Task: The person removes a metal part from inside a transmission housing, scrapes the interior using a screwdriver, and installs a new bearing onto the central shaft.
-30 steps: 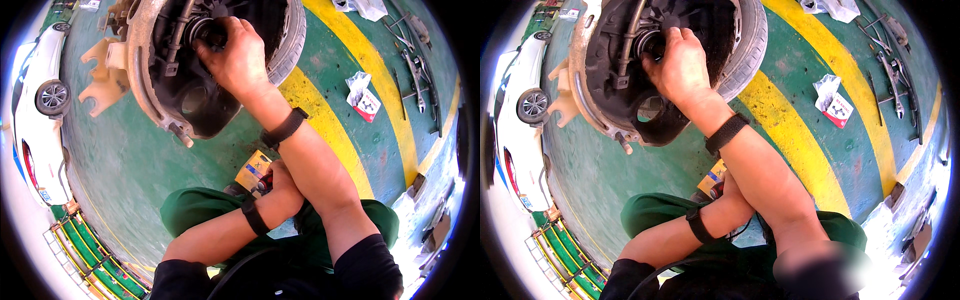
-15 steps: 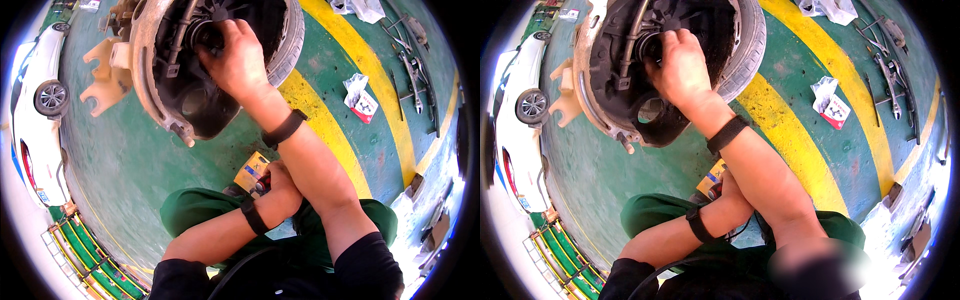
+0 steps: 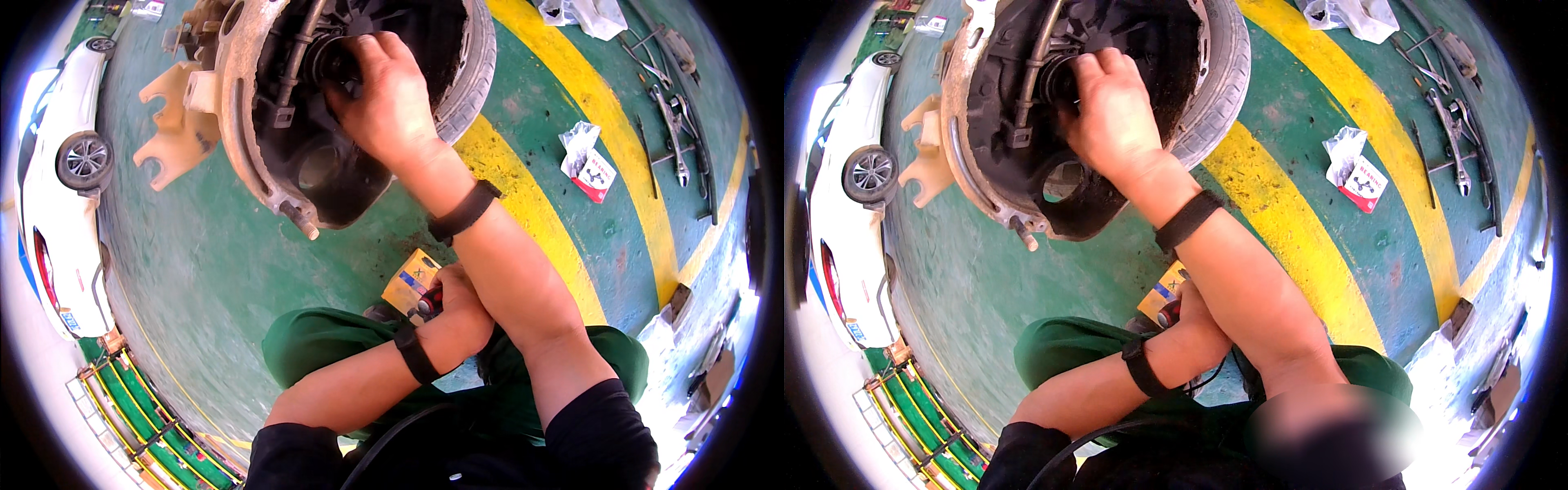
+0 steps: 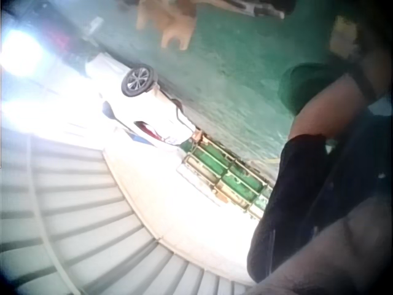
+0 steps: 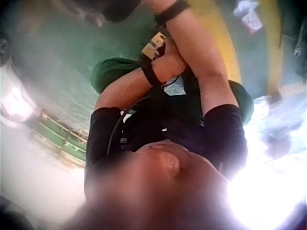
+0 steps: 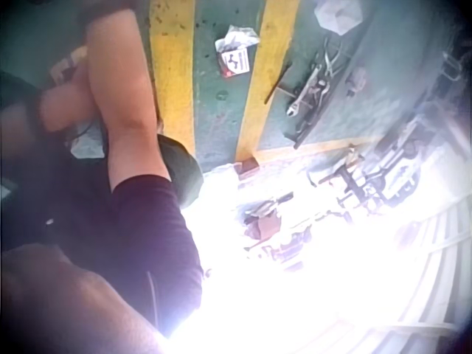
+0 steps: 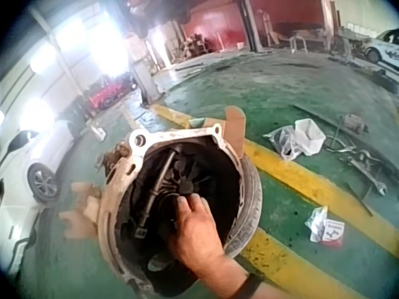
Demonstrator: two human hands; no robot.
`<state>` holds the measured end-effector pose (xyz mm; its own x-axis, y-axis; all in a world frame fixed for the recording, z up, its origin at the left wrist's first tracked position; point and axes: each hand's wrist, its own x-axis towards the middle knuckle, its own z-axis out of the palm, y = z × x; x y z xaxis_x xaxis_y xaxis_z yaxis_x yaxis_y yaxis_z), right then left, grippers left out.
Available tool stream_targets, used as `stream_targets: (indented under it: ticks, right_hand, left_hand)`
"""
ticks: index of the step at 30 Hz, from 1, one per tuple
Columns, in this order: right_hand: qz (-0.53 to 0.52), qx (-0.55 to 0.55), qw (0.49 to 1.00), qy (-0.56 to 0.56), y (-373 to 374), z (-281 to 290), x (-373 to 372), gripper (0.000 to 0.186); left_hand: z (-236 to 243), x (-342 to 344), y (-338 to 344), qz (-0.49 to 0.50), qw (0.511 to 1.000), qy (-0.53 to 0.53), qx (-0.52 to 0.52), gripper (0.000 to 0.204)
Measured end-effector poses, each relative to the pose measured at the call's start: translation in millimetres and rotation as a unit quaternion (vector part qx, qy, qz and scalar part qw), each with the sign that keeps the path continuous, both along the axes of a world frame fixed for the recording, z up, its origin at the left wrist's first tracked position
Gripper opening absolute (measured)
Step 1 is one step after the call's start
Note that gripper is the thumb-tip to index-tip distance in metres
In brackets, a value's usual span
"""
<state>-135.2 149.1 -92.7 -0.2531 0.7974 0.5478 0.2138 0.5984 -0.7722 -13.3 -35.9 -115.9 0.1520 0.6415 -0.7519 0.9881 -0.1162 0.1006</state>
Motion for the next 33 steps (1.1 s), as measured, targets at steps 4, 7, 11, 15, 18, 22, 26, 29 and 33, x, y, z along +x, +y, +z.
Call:
stream_targets:
  ticks: [4,7,11,15,18,22,26,29,33]
  right_hand:
    - [-0.008,-0.102,0.995,0.002,6,-5,2,0.048]
    - [0.041,-0.160,0.981,-0.102,4,5,9,0.054]
    - [0.055,-0.213,0.961,-0.170,7,4,25,0.059]
    - [0.039,-0.047,0.998,-0.026,12,-9,24,0.055]
    - [0.032,-0.023,0.998,-0.051,11,-12,17,0.057]
    - [0.112,-0.234,0.923,-0.283,11,13,27,0.051]
    - [0.025,-0.134,0.985,-0.104,9,-12,26,0.051]
    - [0.036,-0.038,0.998,-0.035,9,-12,22,0.055]
    - [0.083,-0.231,0.956,-0.164,6,13,22,0.058]
  left_hand:
    - [14,0,14,-0.016,0.999,0.001,-0.050,0.027]
    - [13,0,11,-0.041,0.998,0.011,-0.037,0.027]
    - [19,2,17,-0.004,0.998,0.035,-0.060,0.028]
    - [24,5,18,-0.028,0.997,0.059,-0.032,0.028]
    - [21,3,17,-0.020,0.997,0.047,-0.050,0.028]
    - [21,-1,19,-0.010,0.995,0.042,-0.092,0.029]
    - [18,5,14,-0.014,0.998,0.052,-0.041,0.029]
    - [23,3,19,-0.023,0.998,0.034,-0.057,0.030]
    - [20,2,16,-0.007,0.997,0.035,-0.065,0.030]
